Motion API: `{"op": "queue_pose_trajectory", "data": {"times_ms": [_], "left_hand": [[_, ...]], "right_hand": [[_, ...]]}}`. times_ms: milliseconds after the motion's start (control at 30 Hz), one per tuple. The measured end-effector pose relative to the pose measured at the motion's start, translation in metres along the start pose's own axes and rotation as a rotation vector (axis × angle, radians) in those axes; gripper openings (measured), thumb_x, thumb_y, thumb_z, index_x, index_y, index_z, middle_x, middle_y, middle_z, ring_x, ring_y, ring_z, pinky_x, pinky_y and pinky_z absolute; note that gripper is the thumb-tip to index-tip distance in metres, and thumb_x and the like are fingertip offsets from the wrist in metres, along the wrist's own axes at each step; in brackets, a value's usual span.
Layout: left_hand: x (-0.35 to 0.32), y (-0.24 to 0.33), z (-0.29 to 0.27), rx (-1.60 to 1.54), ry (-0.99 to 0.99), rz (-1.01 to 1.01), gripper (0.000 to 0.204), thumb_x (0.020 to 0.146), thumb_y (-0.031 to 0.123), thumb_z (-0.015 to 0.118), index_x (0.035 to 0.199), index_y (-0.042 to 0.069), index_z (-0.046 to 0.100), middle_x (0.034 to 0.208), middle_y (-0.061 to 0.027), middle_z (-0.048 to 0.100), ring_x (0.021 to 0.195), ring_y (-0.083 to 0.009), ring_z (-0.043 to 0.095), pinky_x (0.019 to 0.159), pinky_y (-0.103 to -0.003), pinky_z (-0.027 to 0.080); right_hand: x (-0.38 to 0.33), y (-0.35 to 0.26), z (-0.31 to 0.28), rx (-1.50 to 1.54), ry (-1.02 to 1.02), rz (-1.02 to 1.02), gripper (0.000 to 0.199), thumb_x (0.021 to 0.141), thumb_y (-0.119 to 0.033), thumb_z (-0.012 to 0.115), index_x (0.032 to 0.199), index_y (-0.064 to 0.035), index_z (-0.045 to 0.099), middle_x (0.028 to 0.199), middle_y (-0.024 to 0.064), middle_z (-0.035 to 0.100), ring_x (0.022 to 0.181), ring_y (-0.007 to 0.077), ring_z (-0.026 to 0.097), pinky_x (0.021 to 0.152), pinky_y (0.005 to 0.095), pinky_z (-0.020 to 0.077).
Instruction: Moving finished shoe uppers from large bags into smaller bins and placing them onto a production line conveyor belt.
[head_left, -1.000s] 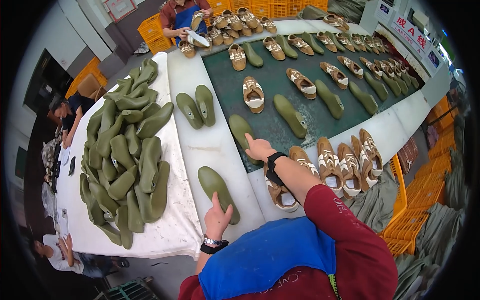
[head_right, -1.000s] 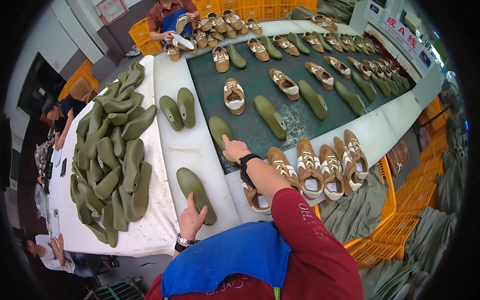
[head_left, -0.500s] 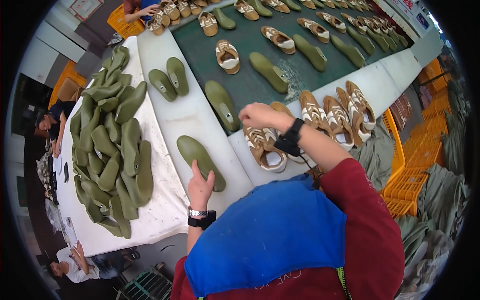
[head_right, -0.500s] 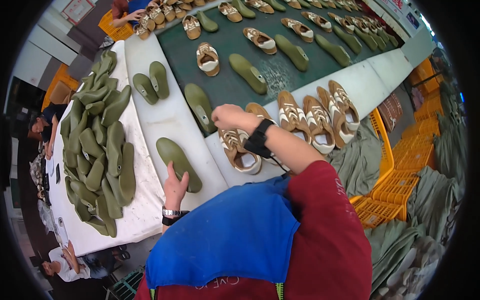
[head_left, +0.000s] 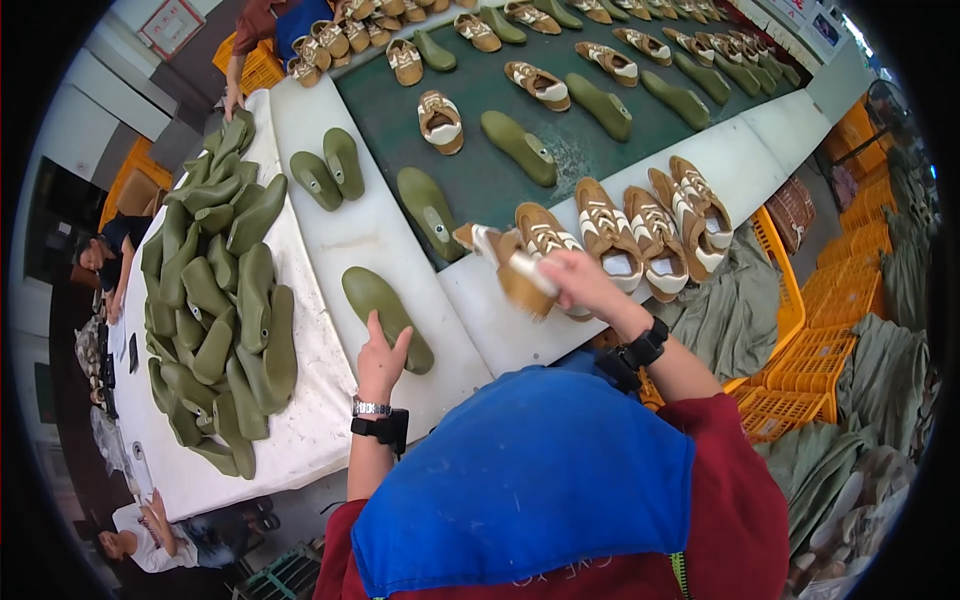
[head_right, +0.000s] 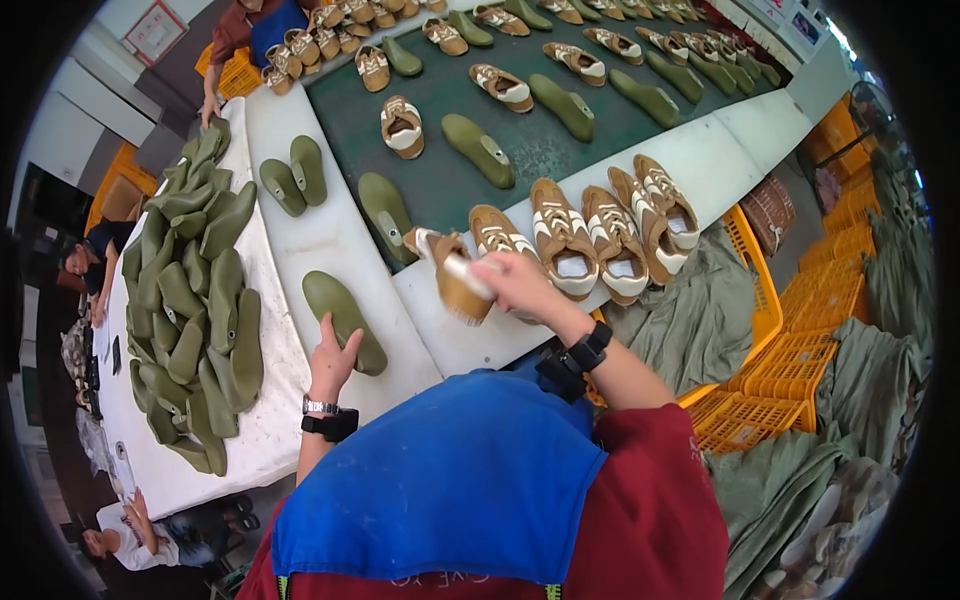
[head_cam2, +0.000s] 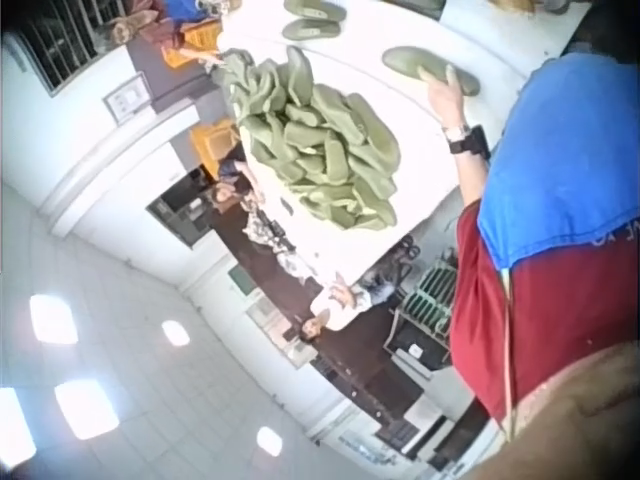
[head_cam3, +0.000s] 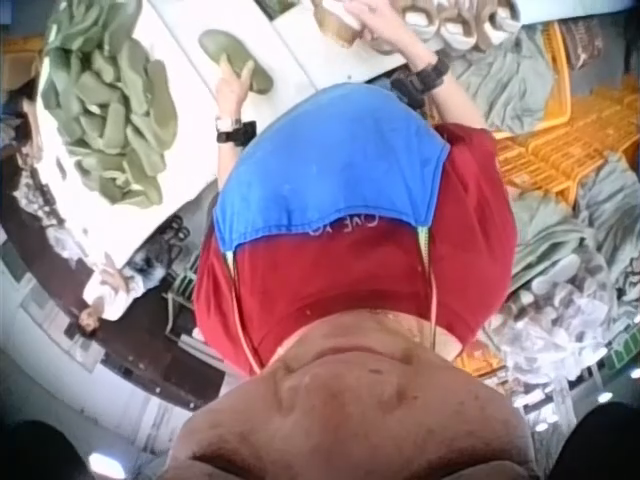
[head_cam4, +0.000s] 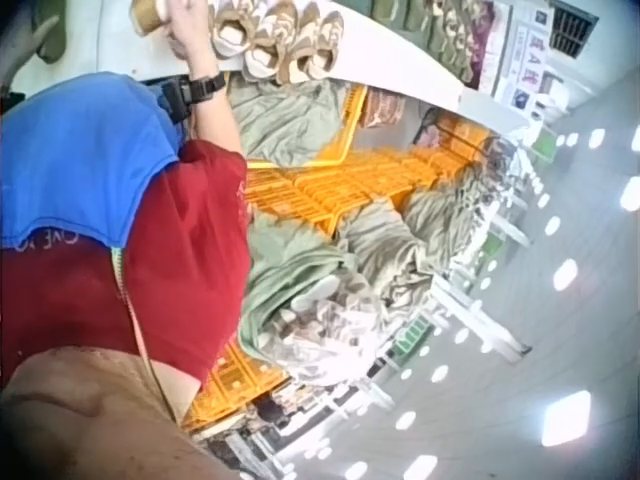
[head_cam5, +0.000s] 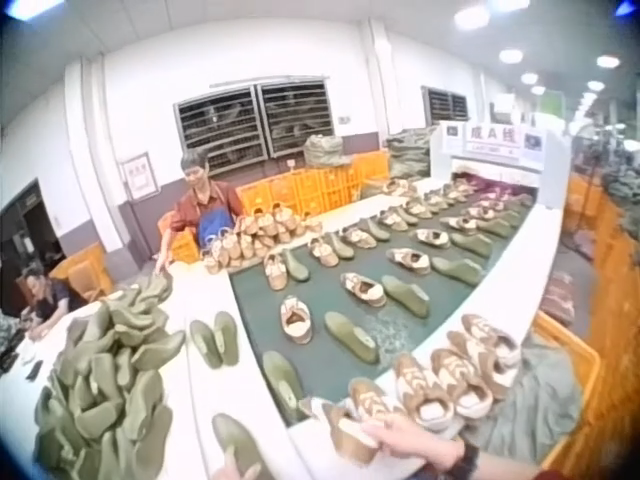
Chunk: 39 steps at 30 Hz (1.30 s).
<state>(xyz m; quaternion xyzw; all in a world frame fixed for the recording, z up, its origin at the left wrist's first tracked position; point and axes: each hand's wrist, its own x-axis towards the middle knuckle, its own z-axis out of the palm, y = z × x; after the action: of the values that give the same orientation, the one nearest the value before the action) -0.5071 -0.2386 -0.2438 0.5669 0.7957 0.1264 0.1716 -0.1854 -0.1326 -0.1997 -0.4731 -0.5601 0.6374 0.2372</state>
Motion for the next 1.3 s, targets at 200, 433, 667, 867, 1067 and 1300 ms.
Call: {"op": "queue_pose_trajectory", "data": {"times_ms": [200, 433, 667, 867, 1067, 1300], "left_hand": [[0.012, 0.004, -0.012, 0.217, 0.172, 0.039, 0.066, 0.078, 0.042, 0.06, 0.126, 0.003, 0.039, 0.107, -0.0273, 0.054, 0.099, -0.0401, 0.052, 0.08, -0.044, 0.045], [0.019, -0.002, -0.04, -0.906, 0.186, 0.33, 0.055, 0.081, 0.014, 0.062, 0.129, 0.003, 0.038, 0.124, -0.0101, 0.049, 0.111, -0.0195, 0.048, 0.094, -0.032, 0.039], [-0.081, 0.03, -0.08, -0.912, 0.397, -0.101, 0.019, 0.081, 0.02, 0.063, 0.086, 0.002, 0.066, 0.08, -0.0035, 0.065, 0.074, -0.0088, 0.057, 0.069, -0.025, 0.046], [-0.129, 0.014, -0.087, -1.027, 0.547, -0.354, 0.023, 0.084, 0.023, 0.061, 0.085, 0.0, 0.065, 0.075, -0.0015, 0.062, 0.071, -0.0059, 0.054, 0.064, -0.022, 0.045], [-0.148, -0.012, -0.048, -0.972, 0.688, -0.38, 0.028, 0.089, 0.025, 0.053, 0.106, 0.004, 0.06, 0.091, -0.0012, 0.06, 0.084, -0.0067, 0.053, 0.069, -0.023, 0.045], [-0.155, -0.014, -0.038, -1.259, 0.438, -0.533, 0.032, 0.09, 0.03, 0.051, 0.107, 0.003, 0.059, 0.091, -0.0018, 0.058, 0.083, -0.0077, 0.051, 0.071, -0.024, 0.044]], "right_hand": [[0.004, -0.028, -0.018, 1.256, -0.085, 0.102, 0.039, 0.092, -0.041, 0.041, 0.099, -0.0069, 0.059, 0.062, -0.0028, 0.057, 0.032, 0.0027, 0.029, 0.029, 0.0145, 0.0241], [0.005, -0.022, 0.035, 1.117, -0.35, 0.162, 0.047, 0.092, -0.036, 0.039, 0.124, -0.0034, 0.046, 0.121, 0.0123, 0.054, 0.108, 0.0265, 0.054, 0.094, 0.0381, 0.0418], [0.003, -0.026, 0.065, 1.124, -0.487, 0.585, 0.051, 0.089, -0.048, 0.036, 0.112, -0.0055, 0.053, 0.103, 0.0121, 0.061, 0.093, 0.0293, 0.059, 0.086, 0.0443, 0.0459], [0.026, -0.041, 0.113, 0.952, -0.689, 0.723, 0.054, 0.089, -0.048, 0.036, 0.118, -0.0044, 0.05, 0.11, 0.0148, 0.058, 0.098, 0.0312, 0.057, 0.088, 0.0445, 0.0448], [0.034, -0.019, 0.13, 0.835, -0.745, 0.637, 0.055, 0.091, -0.044, 0.035, 0.121, 0.0004, 0.046, 0.114, 0.0175, 0.056, 0.103, 0.0314, 0.055, 0.092, 0.0431, 0.0423], [0.037, -0.019, 0.117, 0.819, -0.754, 0.574, 0.055, 0.091, -0.044, 0.036, 0.122, 0.0005, 0.046, 0.116, 0.0181, 0.054, 0.106, 0.0309, 0.054, 0.094, 0.0432, 0.0406]]}}
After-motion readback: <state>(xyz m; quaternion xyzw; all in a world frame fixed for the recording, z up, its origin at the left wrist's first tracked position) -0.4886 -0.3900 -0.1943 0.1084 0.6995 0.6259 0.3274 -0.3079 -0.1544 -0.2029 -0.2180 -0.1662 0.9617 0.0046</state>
